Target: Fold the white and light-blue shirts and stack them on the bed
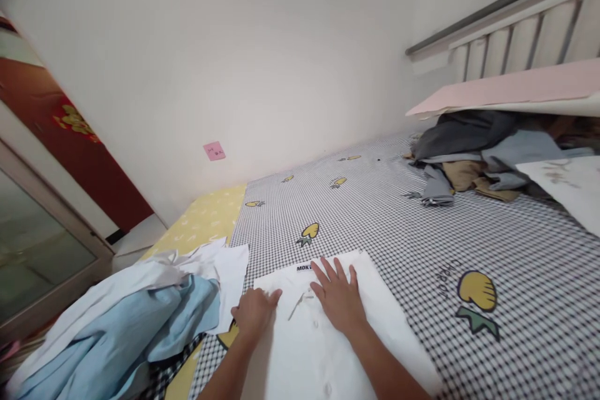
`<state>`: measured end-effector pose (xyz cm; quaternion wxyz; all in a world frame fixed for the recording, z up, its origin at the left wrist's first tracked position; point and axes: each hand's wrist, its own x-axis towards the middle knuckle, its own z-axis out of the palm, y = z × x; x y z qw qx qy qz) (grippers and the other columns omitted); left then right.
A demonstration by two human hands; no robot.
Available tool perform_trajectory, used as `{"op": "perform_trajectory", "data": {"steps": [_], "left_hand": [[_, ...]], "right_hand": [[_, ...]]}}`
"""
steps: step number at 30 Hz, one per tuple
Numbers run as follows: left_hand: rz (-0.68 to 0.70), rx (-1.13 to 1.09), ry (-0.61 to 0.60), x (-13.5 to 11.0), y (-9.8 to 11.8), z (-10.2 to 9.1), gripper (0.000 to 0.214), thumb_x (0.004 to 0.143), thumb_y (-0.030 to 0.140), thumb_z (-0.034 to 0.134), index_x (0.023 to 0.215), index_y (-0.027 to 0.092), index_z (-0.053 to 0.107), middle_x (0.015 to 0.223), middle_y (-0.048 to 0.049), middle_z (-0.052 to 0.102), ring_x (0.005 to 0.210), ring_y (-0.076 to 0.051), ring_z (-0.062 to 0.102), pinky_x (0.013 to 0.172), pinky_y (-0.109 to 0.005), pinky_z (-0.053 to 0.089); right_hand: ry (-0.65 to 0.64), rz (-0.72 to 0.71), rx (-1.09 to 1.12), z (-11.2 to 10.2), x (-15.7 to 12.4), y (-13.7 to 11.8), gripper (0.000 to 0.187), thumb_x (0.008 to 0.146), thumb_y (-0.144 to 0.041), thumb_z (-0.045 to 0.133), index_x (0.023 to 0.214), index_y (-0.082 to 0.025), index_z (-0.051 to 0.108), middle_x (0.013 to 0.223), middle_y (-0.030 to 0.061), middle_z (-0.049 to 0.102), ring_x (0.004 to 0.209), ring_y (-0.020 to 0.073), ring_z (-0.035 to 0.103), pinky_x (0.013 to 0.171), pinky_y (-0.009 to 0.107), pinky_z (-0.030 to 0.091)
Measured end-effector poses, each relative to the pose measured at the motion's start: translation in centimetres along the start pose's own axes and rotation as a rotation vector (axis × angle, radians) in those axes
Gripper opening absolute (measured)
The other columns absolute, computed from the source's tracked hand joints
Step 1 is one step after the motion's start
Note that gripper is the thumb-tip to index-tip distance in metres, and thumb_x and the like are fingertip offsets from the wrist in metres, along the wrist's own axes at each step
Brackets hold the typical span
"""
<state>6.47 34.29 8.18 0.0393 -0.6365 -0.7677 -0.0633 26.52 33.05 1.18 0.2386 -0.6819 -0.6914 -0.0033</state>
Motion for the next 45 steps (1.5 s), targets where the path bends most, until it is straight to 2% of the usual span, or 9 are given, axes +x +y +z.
{"op": "perform_trajectory", "data": {"steps": [3, 6, 9, 14, 20, 24, 31, 40, 45], "left_hand": [[0.089, 0.044, 0.153, 0.0, -0.1, 0.5, 0.046, 0.092, 0.038, 0.053, 0.131, 0.014, 0.062, 0.146, -0.0225, 0.053, 0.133, -0.038, 0.050, 0.109, -0.063, 0.034], [0.508, 0.094, 0.419, -0.4, -0.1, 0.8, 0.054, 0.097, 0.027, 0.045, 0.151, 0.030, 0.040, 0.164, -0.0092, 0.030, 0.152, -0.031, 0.024, 0.122, -0.062, 0.012], [0.854, 0.058, 0.361, -1.0, -0.5, 2.3, 0.052, 0.101, 0.035, 0.041, 0.152, 0.043, 0.033, 0.161, 0.0012, 0.037, 0.149, -0.022, 0.032, 0.124, -0.050, 0.020], [0.624, -0.032, 0.114, -1.7, -0.4, 6.0, 0.048, 0.102, 0.043, 0.034, 0.150, 0.044, 0.034, 0.161, 0.0022, 0.035, 0.148, -0.023, 0.035, 0.119, -0.053, 0.031], [0.576, -0.067, 0.125, -1.7, 0.5, 6.5, 0.049, 0.101, 0.038, 0.037, 0.150, 0.042, 0.036, 0.161, 0.0006, 0.034, 0.148, -0.026, 0.034, 0.119, -0.059, 0.028], [0.559, -0.073, 0.144, -1.9, 0.7, 6.2, 0.049, 0.101, 0.038, 0.036, 0.150, 0.040, 0.037, 0.160, 0.0004, 0.034, 0.149, -0.026, 0.032, 0.120, -0.060, 0.025], [0.565, -0.072, 0.163, -1.9, 0.6, 6.6, 0.050, 0.100, 0.038, 0.036, 0.150, 0.037, 0.037, 0.161, -0.0003, 0.034, 0.149, -0.027, 0.032, 0.121, -0.059, 0.024], [0.497, -0.004, -0.120, -2.7, 1.1, 2.5, 0.057, 0.100, 0.038, 0.038, 0.155, 0.030, 0.029, 0.165, -0.0074, 0.018, 0.153, -0.030, 0.019, 0.121, -0.059, 0.022], [0.583, -0.038, -0.007, -5.9, -3.1, 2.2, 0.063, 0.096, 0.025, 0.044, 0.155, 0.038, 0.027, 0.168, -0.0041, 0.014, 0.154, -0.029, 0.016, 0.121, -0.056, 0.024]], "right_hand": [[0.014, 0.006, 0.036, -0.6, -0.1, 0.0, 0.053, 0.103, -0.046, 0.024, 0.155, -0.041, 0.028, 0.163, -0.0028, 0.032, 0.150, 0.0288, 0.026, 0.119, 0.062, 0.018], [-0.005, 0.003, 0.043, -1.2, -0.2, -0.1, 0.052, 0.103, -0.046, 0.023, 0.155, -0.039, 0.031, 0.163, -0.0030, 0.031, 0.151, 0.0292, 0.024, 0.119, 0.062, 0.018], [-0.029, 0.006, 0.012, -1.4, -0.2, -0.3, 0.051, 0.103, -0.046, 0.026, 0.153, -0.041, 0.033, 0.163, -0.0042, 0.030, 0.152, 0.0300, 0.023, 0.119, 0.064, 0.016], [-0.061, 0.029, -0.063, -0.9, 0.1, -0.6, 0.050, 0.102, -0.046, 0.033, 0.151, -0.042, 0.037, 0.162, -0.0047, 0.032, 0.152, 0.0321, 0.021, 0.120, 0.065, 0.013], [-0.230, 0.047, -0.018, -4.1, -0.1, -0.9, 0.057, 0.101, -0.048, 0.036, 0.157, -0.040, 0.024, 0.166, -0.0038, 0.018, 0.153, 0.0301, 0.018, 0.120, 0.063, 0.016], [-0.120, 0.067, -0.119, -6.3, -2.9, 2.0, 0.061, 0.099, -0.042, 0.041, 0.157, -0.042, 0.021, 0.166, -0.0036, 0.018, 0.154, 0.0334, 0.014, 0.119, 0.069, 0.008], [-0.206, 0.175, -0.192, -5.3, -6.0, 6.9, 0.054, 0.101, -0.050, 0.032, 0.155, -0.042, 0.028, 0.164, -0.0051, 0.025, 0.152, 0.0345, 0.019, 0.117, 0.071, 0.012], [-0.214, 0.173, -0.236, -5.1, -5.9, 6.6, 0.054, 0.102, -0.050, 0.028, 0.155, -0.041, 0.028, 0.165, -0.0061, 0.024, 0.153, 0.0324, 0.018, 0.117, 0.070, 0.013], [-0.197, 0.174, -0.209, -4.5, -5.7, 7.2, 0.054, 0.101, -0.050, 0.027, 0.154, -0.042, 0.031, 0.164, -0.0053, 0.028, 0.152, 0.0327, 0.019, 0.116, 0.070, 0.015]]}}
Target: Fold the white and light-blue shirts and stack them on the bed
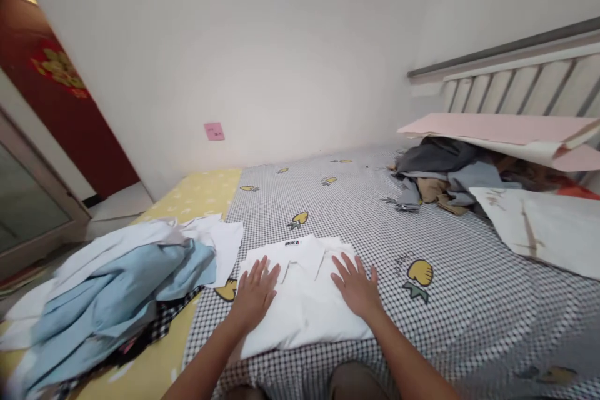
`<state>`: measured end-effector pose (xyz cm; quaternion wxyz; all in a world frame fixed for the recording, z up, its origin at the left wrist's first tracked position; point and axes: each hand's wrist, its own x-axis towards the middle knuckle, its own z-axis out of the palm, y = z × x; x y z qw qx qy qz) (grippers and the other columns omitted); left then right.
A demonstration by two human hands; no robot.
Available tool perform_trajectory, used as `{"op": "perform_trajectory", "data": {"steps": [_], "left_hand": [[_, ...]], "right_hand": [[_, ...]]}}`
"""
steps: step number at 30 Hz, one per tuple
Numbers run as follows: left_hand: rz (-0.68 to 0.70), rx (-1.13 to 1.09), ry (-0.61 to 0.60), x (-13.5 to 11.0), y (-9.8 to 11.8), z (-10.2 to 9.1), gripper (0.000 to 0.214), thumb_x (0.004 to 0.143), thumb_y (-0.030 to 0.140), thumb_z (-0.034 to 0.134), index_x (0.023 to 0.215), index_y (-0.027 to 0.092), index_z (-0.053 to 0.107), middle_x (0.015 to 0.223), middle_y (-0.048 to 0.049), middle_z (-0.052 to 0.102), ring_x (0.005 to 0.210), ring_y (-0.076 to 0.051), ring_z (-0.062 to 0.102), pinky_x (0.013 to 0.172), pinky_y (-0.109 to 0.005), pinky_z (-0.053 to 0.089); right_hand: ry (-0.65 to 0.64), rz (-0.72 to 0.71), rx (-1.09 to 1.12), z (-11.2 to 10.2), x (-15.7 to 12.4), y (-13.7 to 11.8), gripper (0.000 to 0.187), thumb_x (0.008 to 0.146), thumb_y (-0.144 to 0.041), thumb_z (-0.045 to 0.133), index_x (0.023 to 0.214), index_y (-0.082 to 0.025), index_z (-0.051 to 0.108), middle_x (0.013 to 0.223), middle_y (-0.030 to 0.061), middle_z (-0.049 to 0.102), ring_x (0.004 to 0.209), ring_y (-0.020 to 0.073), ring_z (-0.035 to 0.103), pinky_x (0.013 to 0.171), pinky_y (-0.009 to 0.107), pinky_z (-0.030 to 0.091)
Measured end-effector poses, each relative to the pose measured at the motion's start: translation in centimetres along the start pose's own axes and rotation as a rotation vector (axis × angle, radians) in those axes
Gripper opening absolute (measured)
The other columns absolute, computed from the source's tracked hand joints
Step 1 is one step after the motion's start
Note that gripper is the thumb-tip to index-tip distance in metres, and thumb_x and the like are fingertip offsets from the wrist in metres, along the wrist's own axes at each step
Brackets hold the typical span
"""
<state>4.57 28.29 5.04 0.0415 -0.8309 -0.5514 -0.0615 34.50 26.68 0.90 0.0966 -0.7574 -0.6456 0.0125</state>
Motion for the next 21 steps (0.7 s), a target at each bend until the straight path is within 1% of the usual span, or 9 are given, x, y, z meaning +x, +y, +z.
{"op": "perform_trajectory", "data": {"steps": [4, 7, 9, 11, 12, 14, 17, 19, 21], "left_hand": [[-0.054, -0.070, 0.030, -5.8, -3.2, 1.5, 0.054, 0.096, 0.025, 0.046, 0.149, 0.035, 0.043, 0.163, -0.0085, 0.031, 0.149, -0.029, 0.031, 0.118, -0.054, 0.030], [-0.109, -0.224, 0.078, -9.3, -5.6, 1.9, 0.053, 0.092, 0.025, 0.052, 0.145, 0.033, 0.050, 0.156, -0.0092, 0.045, 0.144, -0.027, 0.040, 0.118, -0.054, 0.030], [-0.145, -0.318, 0.138, -10.8, -6.5, 1.9, 0.051, 0.091, 0.024, 0.053, 0.141, 0.030, 0.054, 0.151, -0.0093, 0.052, 0.142, -0.026, 0.044, 0.118, -0.053, 0.030], [-0.187, -0.375, 0.198, -11.6, -6.5, 1.8, 0.046, 0.092, 0.024, 0.049, 0.137, 0.026, 0.057, 0.147, -0.0107, 0.056, 0.139, -0.027, 0.046, 0.118, -0.053, 0.030], [-0.208, -0.398, 0.227, -11.8, -6.1, 1.7, 0.044, 0.094, 0.025, 0.045, 0.137, 0.024, 0.057, 0.145, -0.0115, 0.057, 0.138, -0.027, 0.047, 0.117, -0.054, 0.031], [-0.233, -0.445, 0.286, -12.1, -4.5, 1.6, 0.043, 0.097, 0.027, 0.038, 0.137, 0.022, 0.054, 0.143, -0.0126, 0.058, 0.136, -0.026, 0.049, 0.116, -0.052, 0.034], [-0.280, -0.610, 0.438, -12.8, -0.6, 1.7, 0.044, 0.101, 0.032, 0.031, 0.140, 0.020, 0.047, 0.141, -0.0142, 0.055, 0.131, -0.022, 0.051, 0.110, -0.044, 0.043], [-0.392, -0.804, 0.587, -13.8, 2.2, 2.1, 0.043, 0.100, 0.035, 0.033, 0.139, 0.019, 0.046, 0.139, -0.0153, 0.053, 0.125, -0.022, 0.054, 0.107, -0.042, 0.046], [-0.579, -0.959, 0.705, -15.2, 4.4, 2.9, 0.043, 0.098, 0.039, 0.038, 0.135, 0.018, 0.047, 0.136, -0.0166, 0.053, 0.116, -0.023, 0.059, 0.103, -0.043, 0.048]], "right_hand": [[-0.031, 0.019, 0.099, -0.6, 0.6, 0.4, 0.052, 0.098, -0.050, 0.034, 0.150, -0.044, 0.039, 0.162, -0.0054, 0.034, 0.151, 0.0319, 0.024, 0.116, 0.070, 0.017], [-0.021, 0.038, 0.121, -2.1, 0.4, 0.3, 0.051, 0.098, -0.048, 0.033, 0.147, -0.039, 0.045, 0.160, -0.0010, 0.039, 0.147, 0.0325, 0.032, 0.113, 0.069, 0.025], [0.041, 0.042, 0.107, -3.1, -0.8, -0.5, 0.055, 0.100, -0.045, 0.026, 0.152, -0.033, 0.039, 0.162, 0.0042, 0.034, 0.148, 0.0329, 0.031, 0.112, 0.069, 0.025], [0.119, 0.032, 0.086, -3.7, -3.1, -2.1, 0.057, 0.101, -0.042, 0.021, 0.156, -0.031, 0.031, 0.165, 0.0048, 0.027, 0.151, 0.0311, 0.023, 0.115, 0.067, 0.018], [0.159, -0.001, 0.073, -3.7, -4.6, -3.1, 0.056, 0.102, -0.041, 0.020, 0.156, -0.032, 0.029, 0.166, 0.0034, 0.026, 0.152, 0.0296, 0.020, 0.117, 0.066, 0.015], [0.232, -0.127, 0.044, -3.2, -7.7, -5.3, 0.054, 0.103, -0.040, 0.022, 0.156, -0.036, 0.029, 0.166, -0.0003, 0.027, 0.153, 0.0269, 0.016, 0.119, 0.063, 0.011], [0.261, -0.356, 0.001, -1.3, -11.2, -7.8, 0.052, 0.103, -0.041, 0.031, 0.154, -0.043, 0.029, 0.163, -0.0028, 0.033, 0.152, 0.0292, 0.020, 0.117, 0.064, 0.014], [0.226, -0.432, -0.028, 0.1, -12.4, -8.6, 0.052, 0.102, -0.041, 0.038, 0.153, -0.045, 0.030, 0.162, -0.0031, 0.036, 0.150, 0.0325, 0.025, 0.116, 0.067, 0.015], [0.216, -0.458, -0.053, 1.3, -12.7, -8.7, 0.054, 0.100, -0.041, 0.043, 0.153, -0.045, 0.032, 0.161, -0.0022, 0.036, 0.149, 0.0347, 0.027, 0.115, 0.068, 0.015]]}}
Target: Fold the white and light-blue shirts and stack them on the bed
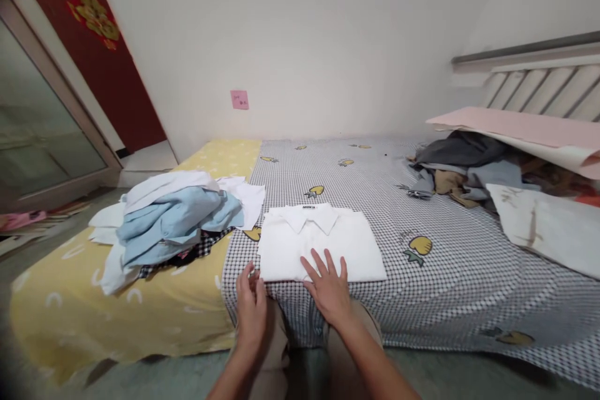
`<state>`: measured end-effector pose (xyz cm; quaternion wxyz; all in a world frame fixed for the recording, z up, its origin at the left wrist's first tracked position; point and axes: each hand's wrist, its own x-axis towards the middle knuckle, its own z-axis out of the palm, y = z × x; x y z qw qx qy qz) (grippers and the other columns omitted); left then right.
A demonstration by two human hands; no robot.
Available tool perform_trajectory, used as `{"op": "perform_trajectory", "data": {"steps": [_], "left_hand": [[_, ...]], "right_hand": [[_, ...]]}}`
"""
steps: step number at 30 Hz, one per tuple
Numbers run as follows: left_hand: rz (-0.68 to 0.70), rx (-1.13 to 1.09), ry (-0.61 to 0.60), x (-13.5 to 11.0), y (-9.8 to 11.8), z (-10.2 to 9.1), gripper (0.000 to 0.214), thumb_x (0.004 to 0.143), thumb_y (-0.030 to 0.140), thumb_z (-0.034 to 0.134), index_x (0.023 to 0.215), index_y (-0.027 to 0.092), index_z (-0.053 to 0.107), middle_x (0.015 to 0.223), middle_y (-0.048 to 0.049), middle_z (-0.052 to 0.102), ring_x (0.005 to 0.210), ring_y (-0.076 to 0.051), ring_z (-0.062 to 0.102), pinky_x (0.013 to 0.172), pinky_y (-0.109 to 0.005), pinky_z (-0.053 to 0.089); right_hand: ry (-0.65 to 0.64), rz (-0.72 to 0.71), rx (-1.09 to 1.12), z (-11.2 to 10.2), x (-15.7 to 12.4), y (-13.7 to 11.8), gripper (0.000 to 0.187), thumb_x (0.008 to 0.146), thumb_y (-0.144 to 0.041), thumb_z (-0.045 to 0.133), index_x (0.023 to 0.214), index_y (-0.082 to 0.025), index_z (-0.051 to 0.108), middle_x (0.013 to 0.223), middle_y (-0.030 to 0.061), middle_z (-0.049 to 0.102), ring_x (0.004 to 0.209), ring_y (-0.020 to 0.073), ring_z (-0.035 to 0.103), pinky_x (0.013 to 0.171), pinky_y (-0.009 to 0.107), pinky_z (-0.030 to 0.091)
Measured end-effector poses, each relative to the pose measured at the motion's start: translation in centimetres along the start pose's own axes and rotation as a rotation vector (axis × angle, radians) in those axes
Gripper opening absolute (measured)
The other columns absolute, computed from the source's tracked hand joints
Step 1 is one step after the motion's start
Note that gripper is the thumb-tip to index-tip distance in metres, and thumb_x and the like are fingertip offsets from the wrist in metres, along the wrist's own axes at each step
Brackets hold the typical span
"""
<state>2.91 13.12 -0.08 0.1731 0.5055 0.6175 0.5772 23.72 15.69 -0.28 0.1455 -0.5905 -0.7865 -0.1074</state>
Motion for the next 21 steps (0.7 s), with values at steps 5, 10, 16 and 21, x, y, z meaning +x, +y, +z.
{"op": "perform_trajectory", "data": {"steps": [5, 10, 16, 21], "left_hand": [[-0.332, -0.162, -0.047, -2.5, -0.9, -0.3, 0.046, 0.086, 0.050, 0.051, 0.119, 0.018, 0.055, 0.101, -0.0109, 0.066, 0.091, -0.025, 0.065, 0.089, -0.043, 0.050], [-0.423, -0.296, -0.113, -0.7, -0.9, 0.1, 0.054, 0.072, 0.058, 0.067, 0.108, 0.020, 0.053, 0.076, -0.0017, 0.064, 0.074, -0.021, 0.065, 0.075, -0.034, 0.051], [-0.477, -0.352, -0.072, 0.3, -0.4, 1.0, 0.057, 0.070, 0.064, 0.068, 0.103, 0.022, 0.049, 0.073, -0.0006, 0.066, 0.068, -0.019, 0.066, 0.069, -0.033, 0.052], [-0.538, -0.357, -0.046, 2.2, -0.4, 1.6, 0.055, 0.063, 0.065, 0.073, 0.088, 0.021, 0.051, 0.061, 0.0021, 0.061, 0.053, -0.016, 0.060, 0.056, -0.029, 0.046]], "right_hand": [[0.066, 0.000, -0.030, 1.1, -0.2, 0.3, 0.053, 0.100, -0.040, 0.044, 0.152, -0.043, 0.033, 0.159, -0.0009, 0.039, 0.148, 0.0339, 0.030, 0.116, 0.067, 0.014], [0.123, 0.006, -0.011, 1.6, -0.3, 0.1, 0.051, 0.100, -0.043, 0.043, 0.151, -0.043, 0.036, 0.159, -0.0021, 0.041, 0.148, 0.0328, 0.029, 0.117, 0.066, 0.014], [0.116, 0.016, 0.014, 1.2, -0.2, 0.0, 0.051, 0.099, -0.040, 0.046, 0.150, -0.043, 0.039, 0.158, -0.0008, 0.042, 0.147, 0.0336, 0.031, 0.116, 0.067, 0.015], [0.055, 0.034, 0.047, 0.3, 0.1, -0.2, 0.054, 0.098, -0.039, 0.049, 0.151, -0.044, 0.038, 0.159, -0.0012, 0.040, 0.148, 0.0341, 0.029, 0.117, 0.067, 0.012]]}}
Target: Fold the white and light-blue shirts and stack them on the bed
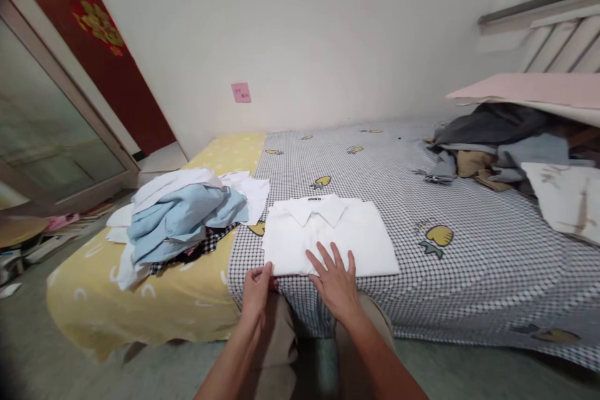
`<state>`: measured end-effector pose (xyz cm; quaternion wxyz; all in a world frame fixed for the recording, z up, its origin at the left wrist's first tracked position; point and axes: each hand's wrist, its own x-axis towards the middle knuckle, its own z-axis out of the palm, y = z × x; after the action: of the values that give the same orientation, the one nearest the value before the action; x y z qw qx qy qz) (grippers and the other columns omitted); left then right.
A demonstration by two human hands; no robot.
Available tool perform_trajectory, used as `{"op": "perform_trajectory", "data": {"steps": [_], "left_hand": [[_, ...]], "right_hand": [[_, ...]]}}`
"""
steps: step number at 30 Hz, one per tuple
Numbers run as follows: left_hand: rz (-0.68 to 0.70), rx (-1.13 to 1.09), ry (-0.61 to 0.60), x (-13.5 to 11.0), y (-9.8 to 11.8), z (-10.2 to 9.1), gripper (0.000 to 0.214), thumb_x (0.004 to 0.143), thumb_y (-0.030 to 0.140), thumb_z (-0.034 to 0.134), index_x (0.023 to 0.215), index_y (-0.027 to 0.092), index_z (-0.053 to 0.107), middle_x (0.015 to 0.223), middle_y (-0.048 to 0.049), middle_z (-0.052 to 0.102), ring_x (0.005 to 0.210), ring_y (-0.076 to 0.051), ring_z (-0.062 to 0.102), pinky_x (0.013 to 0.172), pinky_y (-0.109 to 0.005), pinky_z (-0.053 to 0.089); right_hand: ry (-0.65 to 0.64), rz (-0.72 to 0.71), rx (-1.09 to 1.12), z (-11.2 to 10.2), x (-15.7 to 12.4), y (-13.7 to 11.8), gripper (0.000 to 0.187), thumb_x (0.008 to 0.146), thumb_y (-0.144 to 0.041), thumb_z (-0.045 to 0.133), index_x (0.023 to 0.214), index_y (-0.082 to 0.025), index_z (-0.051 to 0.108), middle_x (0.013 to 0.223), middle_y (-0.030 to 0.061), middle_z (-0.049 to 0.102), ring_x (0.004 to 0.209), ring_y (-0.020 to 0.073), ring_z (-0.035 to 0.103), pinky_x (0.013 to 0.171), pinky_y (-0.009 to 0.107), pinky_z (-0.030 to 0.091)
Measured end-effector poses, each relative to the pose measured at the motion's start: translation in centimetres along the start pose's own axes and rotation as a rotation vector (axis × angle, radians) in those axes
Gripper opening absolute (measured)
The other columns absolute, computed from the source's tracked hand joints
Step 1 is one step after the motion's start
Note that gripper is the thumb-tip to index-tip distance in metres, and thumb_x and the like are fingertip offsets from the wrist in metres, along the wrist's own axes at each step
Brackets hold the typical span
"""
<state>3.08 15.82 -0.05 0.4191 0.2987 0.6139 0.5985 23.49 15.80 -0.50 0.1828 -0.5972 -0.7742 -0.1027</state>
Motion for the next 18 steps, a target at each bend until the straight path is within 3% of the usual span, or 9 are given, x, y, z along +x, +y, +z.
{"op": "perform_trajectory", "data": {"steps": [5, 18], "left_hand": [[0.010, -0.011, -0.005, 1.2, 0.2, 0.1, 0.051, 0.053, 0.061, 0.076, 0.076, 0.022, 0.052, 0.054, 0.0054, 0.056, 0.045, -0.013, 0.054, 0.049, -0.028, 0.042], [0.076, 0.297, 0.016, 1.6, -0.1, -0.3, 0.030, 0.070, 0.050, 0.061, 0.078, 0.024, 0.048, 0.055, 0.0061, 0.056, 0.045, -0.017, 0.056, 0.049, -0.030, 0.044]], "right_hand": [[-0.019, 0.001, 0.034, -0.2, -0.1, 0.0, 0.059, 0.096, -0.036, 0.052, 0.152, -0.044, 0.035, 0.161, -0.0012, 0.037, 0.149, 0.0339, 0.026, 0.118, 0.066, 0.009], [-0.022, -0.006, 0.141, -0.3, 0.1, -0.1, 0.064, 0.092, -0.030, 0.058, 0.151, -0.044, 0.037, 0.162, -0.0010, 0.035, 0.150, 0.0342, 0.024, 0.118, 0.068, 0.007]]}}
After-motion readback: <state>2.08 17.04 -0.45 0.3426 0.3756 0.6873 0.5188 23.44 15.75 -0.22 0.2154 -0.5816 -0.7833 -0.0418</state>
